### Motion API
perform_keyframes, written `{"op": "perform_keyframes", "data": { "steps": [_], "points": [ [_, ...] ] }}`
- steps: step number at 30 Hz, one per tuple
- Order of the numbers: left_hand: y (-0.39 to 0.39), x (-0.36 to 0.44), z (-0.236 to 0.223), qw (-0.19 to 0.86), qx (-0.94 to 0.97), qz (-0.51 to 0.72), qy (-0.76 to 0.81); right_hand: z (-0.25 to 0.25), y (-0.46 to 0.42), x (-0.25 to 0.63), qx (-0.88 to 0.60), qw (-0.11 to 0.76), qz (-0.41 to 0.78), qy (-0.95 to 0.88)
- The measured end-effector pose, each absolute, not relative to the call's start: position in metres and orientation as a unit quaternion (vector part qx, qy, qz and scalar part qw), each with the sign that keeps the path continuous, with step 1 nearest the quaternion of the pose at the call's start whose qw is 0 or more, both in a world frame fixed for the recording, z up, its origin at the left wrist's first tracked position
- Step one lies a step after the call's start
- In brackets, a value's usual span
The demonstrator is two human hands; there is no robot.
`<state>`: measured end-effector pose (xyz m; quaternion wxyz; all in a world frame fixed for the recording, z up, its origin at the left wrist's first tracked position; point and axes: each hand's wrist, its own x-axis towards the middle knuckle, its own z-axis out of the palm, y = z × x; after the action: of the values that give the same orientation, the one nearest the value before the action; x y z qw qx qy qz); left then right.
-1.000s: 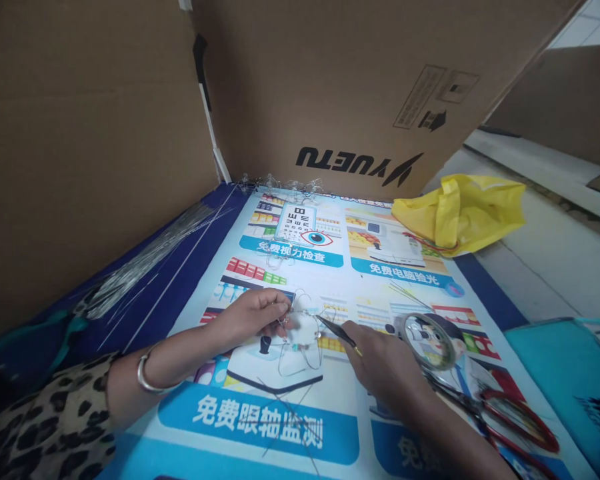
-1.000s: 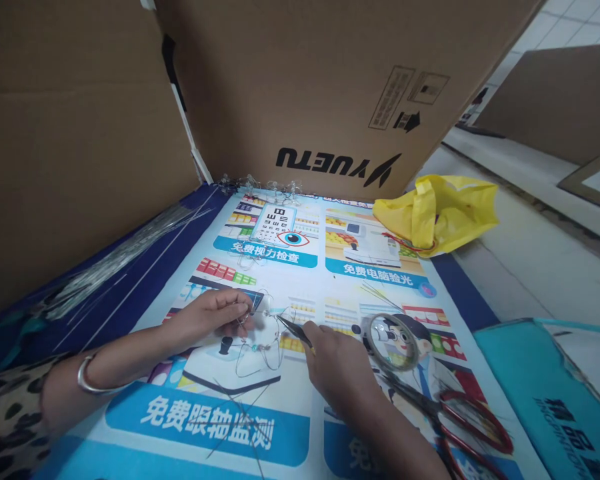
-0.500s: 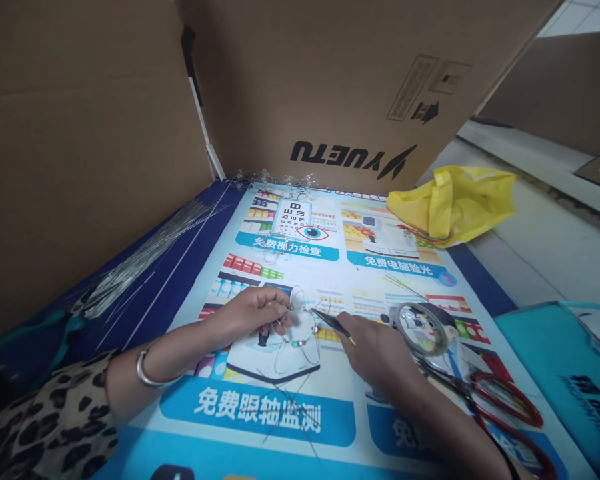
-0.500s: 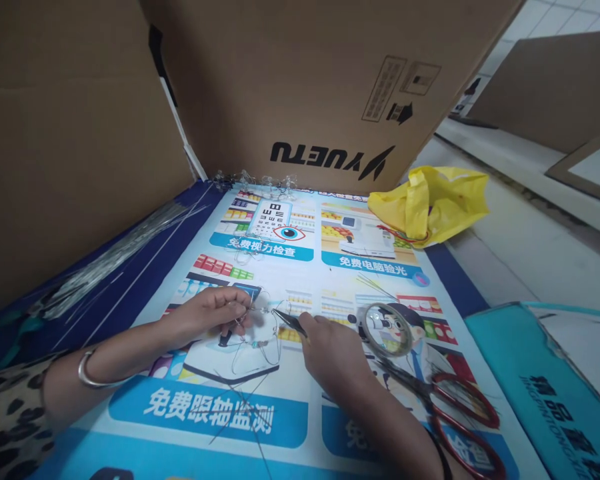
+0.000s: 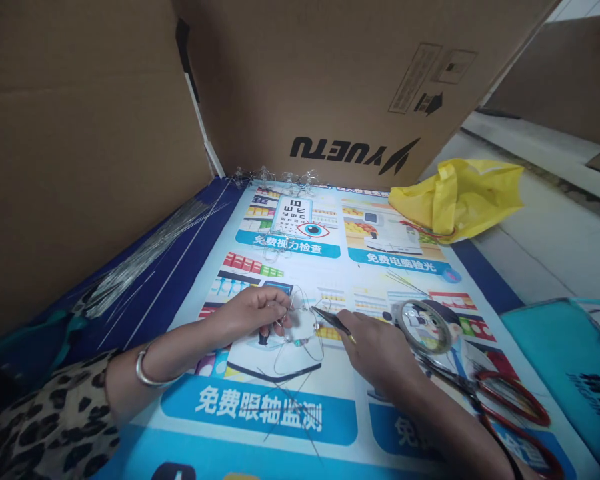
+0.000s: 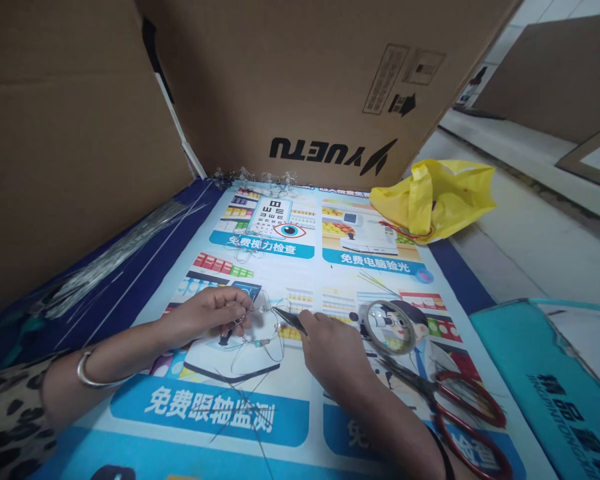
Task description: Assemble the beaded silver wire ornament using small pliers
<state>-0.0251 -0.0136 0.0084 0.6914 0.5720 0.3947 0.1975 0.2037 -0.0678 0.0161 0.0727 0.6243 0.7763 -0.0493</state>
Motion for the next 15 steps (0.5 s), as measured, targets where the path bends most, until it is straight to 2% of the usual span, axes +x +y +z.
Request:
{"op": "perform_keyframes", "data": {
  "steps": [15],
  "points": [
    [-0.0135, -0.0272, 0.007, 0.687, 0.583, 0.204, 0.382, 0.013, -0.068, 0.2045, 0.624, 0.068, -0.044, 0.777]
  ]
}}
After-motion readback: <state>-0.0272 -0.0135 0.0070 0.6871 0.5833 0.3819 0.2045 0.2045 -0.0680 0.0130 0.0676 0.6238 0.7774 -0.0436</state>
